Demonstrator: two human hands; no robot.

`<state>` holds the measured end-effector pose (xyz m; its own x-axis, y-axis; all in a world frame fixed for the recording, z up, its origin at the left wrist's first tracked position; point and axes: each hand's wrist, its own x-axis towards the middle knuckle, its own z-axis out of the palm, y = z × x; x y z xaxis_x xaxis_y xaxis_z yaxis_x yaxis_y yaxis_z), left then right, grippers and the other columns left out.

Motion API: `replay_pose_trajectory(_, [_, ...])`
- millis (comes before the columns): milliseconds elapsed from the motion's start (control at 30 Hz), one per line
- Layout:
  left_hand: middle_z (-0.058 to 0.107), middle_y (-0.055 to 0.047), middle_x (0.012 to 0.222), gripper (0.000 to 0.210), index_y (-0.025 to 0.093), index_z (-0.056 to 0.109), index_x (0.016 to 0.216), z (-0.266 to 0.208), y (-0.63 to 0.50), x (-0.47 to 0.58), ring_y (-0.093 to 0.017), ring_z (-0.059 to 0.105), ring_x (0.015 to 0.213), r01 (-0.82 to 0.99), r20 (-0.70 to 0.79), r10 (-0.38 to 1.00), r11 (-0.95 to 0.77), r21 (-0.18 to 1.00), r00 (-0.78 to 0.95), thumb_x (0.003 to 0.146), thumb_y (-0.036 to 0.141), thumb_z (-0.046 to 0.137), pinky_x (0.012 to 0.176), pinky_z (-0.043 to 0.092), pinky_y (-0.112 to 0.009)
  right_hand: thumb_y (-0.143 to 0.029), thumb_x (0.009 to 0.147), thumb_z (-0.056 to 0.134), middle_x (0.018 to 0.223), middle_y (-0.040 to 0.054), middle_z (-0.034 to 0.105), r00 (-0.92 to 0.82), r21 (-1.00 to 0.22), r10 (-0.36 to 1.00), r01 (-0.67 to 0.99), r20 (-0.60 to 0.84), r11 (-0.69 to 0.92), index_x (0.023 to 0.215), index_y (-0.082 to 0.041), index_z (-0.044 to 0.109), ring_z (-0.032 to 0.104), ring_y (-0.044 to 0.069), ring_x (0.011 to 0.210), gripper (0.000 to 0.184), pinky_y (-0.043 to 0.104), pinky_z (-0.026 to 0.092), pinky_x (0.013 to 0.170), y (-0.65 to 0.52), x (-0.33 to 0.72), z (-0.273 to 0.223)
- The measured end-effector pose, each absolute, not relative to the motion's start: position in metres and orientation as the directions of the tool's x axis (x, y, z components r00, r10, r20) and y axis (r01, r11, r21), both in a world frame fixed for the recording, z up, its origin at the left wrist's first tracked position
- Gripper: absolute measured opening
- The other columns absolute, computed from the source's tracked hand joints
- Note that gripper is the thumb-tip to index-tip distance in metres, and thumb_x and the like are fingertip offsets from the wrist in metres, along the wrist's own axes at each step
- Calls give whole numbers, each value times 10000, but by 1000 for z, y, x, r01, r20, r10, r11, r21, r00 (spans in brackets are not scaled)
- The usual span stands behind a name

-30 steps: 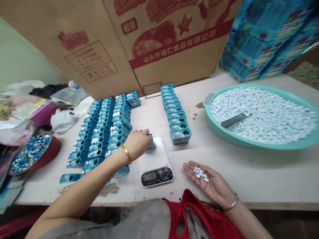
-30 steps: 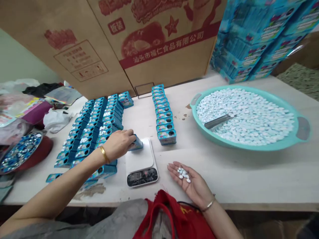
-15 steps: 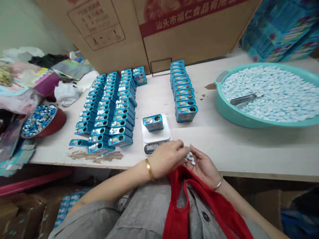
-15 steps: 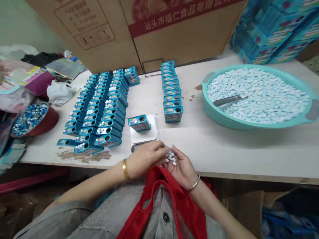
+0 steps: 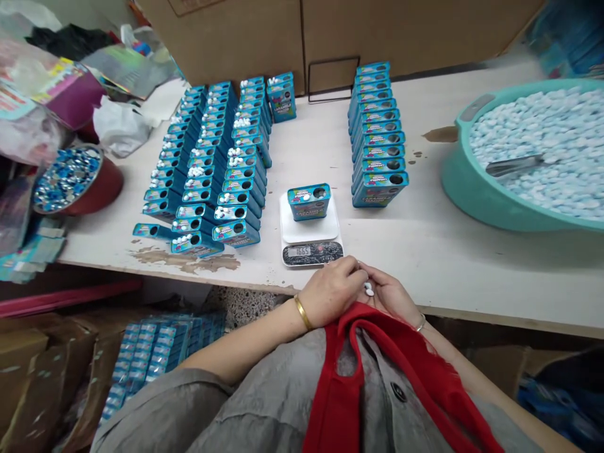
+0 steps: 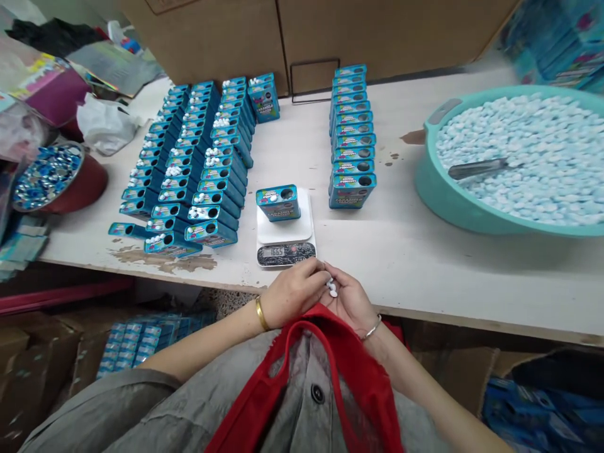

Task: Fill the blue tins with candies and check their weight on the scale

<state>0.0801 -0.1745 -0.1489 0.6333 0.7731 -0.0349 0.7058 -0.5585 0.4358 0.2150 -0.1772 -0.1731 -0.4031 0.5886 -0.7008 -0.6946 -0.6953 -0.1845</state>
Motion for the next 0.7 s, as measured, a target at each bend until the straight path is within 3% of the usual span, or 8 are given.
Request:
replay_pose_trajectory(200, [573,-83,1053,187,173,569,1056,-145,-167,74,-189,558,932,682,-34,777,-529,506,628,944,214,424,777,494,-303,-204,820,642,627,-3,695,-479,-144,564,-663,-673,-735,808,-193,691,660,144,523,52,235,596,528,-171,212,-168])
replay_pose_trajectory(300, [579,-72,1072,187,185,557,1091,-139,-155,59,-163,580,915,590,105,776,-553,589,622,946,280,487,768,501,-271,-176,861,585,643,5,699,-524,-59,565,-698,-638,-714,810,-167,675,647,111,512,104,172,561,484,-159,204,-160])
replay_pose_trajectory(400, [572,-102,1162,393,193,493,1215,-141,-134,32,-198,574,1015,642,354,893,-447,623,278,892,393,592,856,496,-330,-142,890,521,826,98,746,-489,-61,590,-734,-642,-676,889,-101,674,724,149,740,159,228,610,725,-140,192,-154])
replay_pose_trajectory(500, [512,-150,1319,739,200,379,1368,-158,-101,6,-275,507,1192,704,407,910,-234,670,-85,780,507,703,961,443,-427,-122,882,516,946,157,744,-425,-102,636,-776,-644,-622,939,-76,667,724,199,937,167,301,581,889,-120,183,-152])
replay_pose_trajectory(567, [565,-133,1266,749,195,427,1346,-170,-78,-5,-268,548,1143,645,342,938,-228,729,-55,751,546,715,942,449,-411,-128,890,504,964,163,740,-380,-110,653,-807,-655,-580,946,-76,663,718,210,970,177,306,584,888,-109,178,-151])
replay_pose_trajectory(633, [643,-88,1089,568,189,533,1238,-176,-61,-7,-225,606,991,578,318,943,-314,753,97,799,523,672,863,474,-366,-155,920,468,939,154,742,-306,-133,657,-838,-689,-530,935,-77,663,725,201,933,210,288,598,843,-101,175,-149])
replay_pose_trajectory(700, [659,-64,996,398,205,594,1168,-172,-54,-4,-203,604,909,593,380,889,-455,664,257,850,441,629,830,463,-356,-197,952,435,863,125,744,-236,-149,661,-869,-712,-472,894,-91,665,731,177,845,259,267,608,790,-96,173,-144])
